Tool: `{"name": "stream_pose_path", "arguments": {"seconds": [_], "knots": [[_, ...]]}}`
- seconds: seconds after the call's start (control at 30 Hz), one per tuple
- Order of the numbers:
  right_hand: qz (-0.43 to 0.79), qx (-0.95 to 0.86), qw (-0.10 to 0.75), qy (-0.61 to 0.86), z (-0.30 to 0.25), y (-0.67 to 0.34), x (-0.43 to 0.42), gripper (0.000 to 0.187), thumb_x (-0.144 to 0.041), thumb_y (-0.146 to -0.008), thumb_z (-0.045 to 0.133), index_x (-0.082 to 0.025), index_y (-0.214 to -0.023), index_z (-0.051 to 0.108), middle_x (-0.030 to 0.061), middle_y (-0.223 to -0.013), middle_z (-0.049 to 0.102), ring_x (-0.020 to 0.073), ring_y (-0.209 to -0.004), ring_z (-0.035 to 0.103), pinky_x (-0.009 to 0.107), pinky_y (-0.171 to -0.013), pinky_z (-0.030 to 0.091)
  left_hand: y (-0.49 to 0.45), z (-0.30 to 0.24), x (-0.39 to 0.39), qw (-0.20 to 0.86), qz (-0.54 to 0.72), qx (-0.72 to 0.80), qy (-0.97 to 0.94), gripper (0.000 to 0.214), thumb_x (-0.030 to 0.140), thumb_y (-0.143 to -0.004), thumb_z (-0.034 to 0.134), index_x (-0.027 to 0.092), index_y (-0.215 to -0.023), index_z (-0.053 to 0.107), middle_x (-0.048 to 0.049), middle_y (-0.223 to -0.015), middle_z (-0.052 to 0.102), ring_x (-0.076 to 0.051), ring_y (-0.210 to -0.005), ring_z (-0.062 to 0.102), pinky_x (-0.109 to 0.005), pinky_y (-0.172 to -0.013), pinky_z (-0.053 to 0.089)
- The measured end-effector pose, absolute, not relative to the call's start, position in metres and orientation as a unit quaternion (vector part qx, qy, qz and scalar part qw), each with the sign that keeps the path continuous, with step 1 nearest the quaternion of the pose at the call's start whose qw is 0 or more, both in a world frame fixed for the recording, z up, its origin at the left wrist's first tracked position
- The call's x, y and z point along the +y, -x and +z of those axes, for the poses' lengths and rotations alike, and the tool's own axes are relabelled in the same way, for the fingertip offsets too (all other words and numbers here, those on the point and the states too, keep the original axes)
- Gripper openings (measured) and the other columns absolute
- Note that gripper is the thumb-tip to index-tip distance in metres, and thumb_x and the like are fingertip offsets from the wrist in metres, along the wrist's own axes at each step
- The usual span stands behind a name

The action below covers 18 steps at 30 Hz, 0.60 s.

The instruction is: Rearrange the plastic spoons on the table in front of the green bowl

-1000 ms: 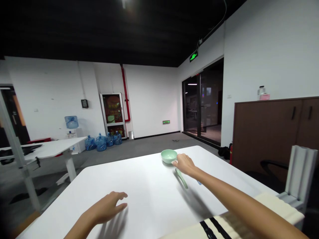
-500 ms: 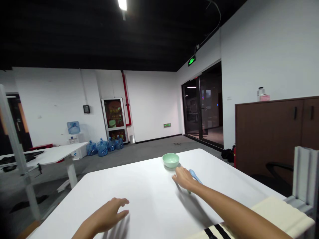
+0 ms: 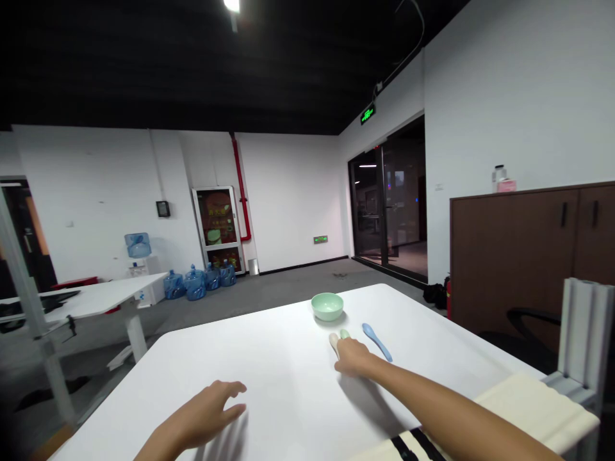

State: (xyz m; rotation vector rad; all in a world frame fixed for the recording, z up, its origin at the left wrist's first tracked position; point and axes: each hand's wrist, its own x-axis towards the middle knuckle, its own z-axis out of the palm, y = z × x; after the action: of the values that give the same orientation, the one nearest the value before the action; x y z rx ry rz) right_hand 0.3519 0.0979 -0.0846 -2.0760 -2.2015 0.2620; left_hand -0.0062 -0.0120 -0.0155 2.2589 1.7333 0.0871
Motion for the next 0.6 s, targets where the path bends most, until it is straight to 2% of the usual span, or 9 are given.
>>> {"name": "stream_pose_path", "arguments": {"seconds": [0.1, 0.3, 0.6], "knots": [[0.094, -0.72, 0.039, 0.686, -0.088, -0.354, 0.099, 0.042, -0.027, -0.06, 0.065, -0.027, -0.102, 0.059, 0.0105, -0.099, 0.065, 0.0298, -0.084, 0.064, 0.032, -0.056, 0.041, 0.005, -0.015, -0.011, 0.147, 0.032, 0.6, -0.786, 0.055, 0.06, -0.081, 0.041, 0.029, -0.123, 0.056, -0.0071, -0.125, 0.059, -0.027, -0.112, 0.054, -0.039, -0.096, 0.04], [0.111, -0.716, 0.039, 0.688, -0.097, -0.358, 0.102, 0.051, -0.027, -0.06, 0.067, -0.018, -0.109, 0.055, 0.0106, -0.09, 0.064, 0.0292, -0.081, 0.063, 0.03, -0.057, 0.042, 0.004, -0.014, -0.013, 0.146, 0.028, 0.604, -0.783, 0.055, 0.059, -0.08, 0.041, 0.028, -0.123, 0.056, -0.0078, -0.125, 0.059, -0.027, -0.112, 0.055, -0.038, -0.095, 0.04], [0.113, -0.716, 0.049, 0.687, -0.097, -0.361, 0.103, 0.045, -0.03, -0.061, 0.069, -0.018, -0.102, 0.058, 0.0114, -0.092, 0.064, 0.0293, -0.082, 0.062, 0.031, -0.06, 0.042, 0.004, -0.015, -0.011, 0.142, 0.026, 0.605, -0.783, 0.054, 0.059, -0.08, 0.041, 0.029, -0.123, 0.056, -0.0072, -0.125, 0.059, -0.027, -0.112, 0.055, -0.039, -0.095, 0.041]]}}
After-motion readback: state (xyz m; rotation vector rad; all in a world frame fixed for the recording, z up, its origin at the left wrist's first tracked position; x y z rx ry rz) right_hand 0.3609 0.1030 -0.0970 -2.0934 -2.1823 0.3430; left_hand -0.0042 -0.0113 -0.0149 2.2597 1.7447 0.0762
